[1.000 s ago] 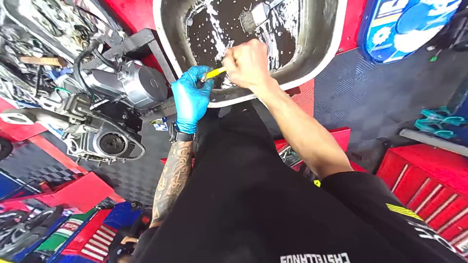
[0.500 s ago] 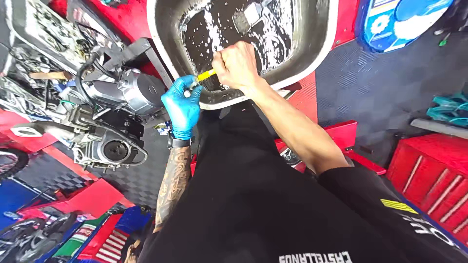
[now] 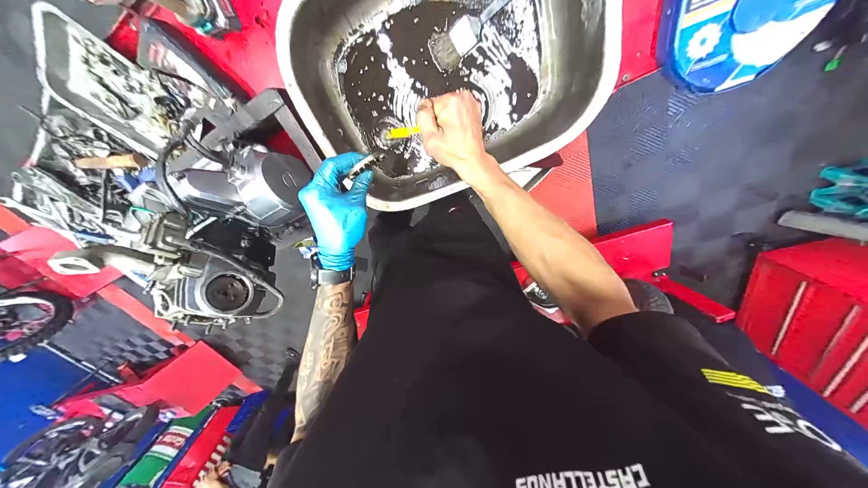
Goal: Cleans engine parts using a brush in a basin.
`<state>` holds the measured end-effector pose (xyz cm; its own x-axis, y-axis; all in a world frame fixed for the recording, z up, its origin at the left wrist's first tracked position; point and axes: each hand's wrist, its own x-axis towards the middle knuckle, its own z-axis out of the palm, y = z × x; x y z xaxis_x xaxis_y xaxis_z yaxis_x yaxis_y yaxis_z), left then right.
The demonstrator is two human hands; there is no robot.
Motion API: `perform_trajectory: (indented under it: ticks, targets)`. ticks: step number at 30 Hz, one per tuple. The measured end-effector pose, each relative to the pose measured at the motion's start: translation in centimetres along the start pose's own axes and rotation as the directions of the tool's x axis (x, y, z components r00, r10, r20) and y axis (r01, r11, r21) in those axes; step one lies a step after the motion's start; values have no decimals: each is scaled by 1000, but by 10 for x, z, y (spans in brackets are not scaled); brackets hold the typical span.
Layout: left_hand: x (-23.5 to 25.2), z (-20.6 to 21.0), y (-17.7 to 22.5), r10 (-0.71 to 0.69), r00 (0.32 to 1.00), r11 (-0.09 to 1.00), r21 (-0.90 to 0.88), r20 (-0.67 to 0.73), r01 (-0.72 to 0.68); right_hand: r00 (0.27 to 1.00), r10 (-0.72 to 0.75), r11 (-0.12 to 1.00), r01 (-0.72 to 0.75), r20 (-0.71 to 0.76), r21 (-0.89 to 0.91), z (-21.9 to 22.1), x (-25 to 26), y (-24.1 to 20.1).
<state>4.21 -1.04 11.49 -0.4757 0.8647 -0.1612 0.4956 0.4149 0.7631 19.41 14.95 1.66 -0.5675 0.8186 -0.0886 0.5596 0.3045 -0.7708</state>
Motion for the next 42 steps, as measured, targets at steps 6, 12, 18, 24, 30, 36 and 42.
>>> perform_trajectory:
  ticks: [6, 12, 18, 24, 30, 36, 42]
  targets:
    - [0, -2, -2, 19, 1000, 1000, -3, -11, -19, 999, 1, 1000, 0, 48, -24, 6, -1, -3]
    - [-3, -3, 1, -24, 999, 998, 60, 23, 22, 995, -79, 996, 82, -58, 36, 11, -7, -35]
    - [0, -7, 7, -111, 993, 937, -337, -49, 88, 953, 238, 927, -166, 186, -336, 13, -5, 48]
    - [-3, -5, -14, -368, 924, 694, -629, 108, 349, 875, 395, 858, -243, 280, -453, 27, 18, 50]
    - [-9, -10, -22, -329, 921, 674, -631, 209, 384, 766, 361, 857, -49, 532, -512, 59, 7, 78]
    - [-1, 4, -36, -197, 979, 779, -597, 56, 191, 930, 103, 983, -42, 353, -176, 13, 6, 54]
    - [-12, 9, -11, -110, 993, 968, -222, 41, 117, 954, -299, 950, 296, -15, -94, -1, -7, -37]
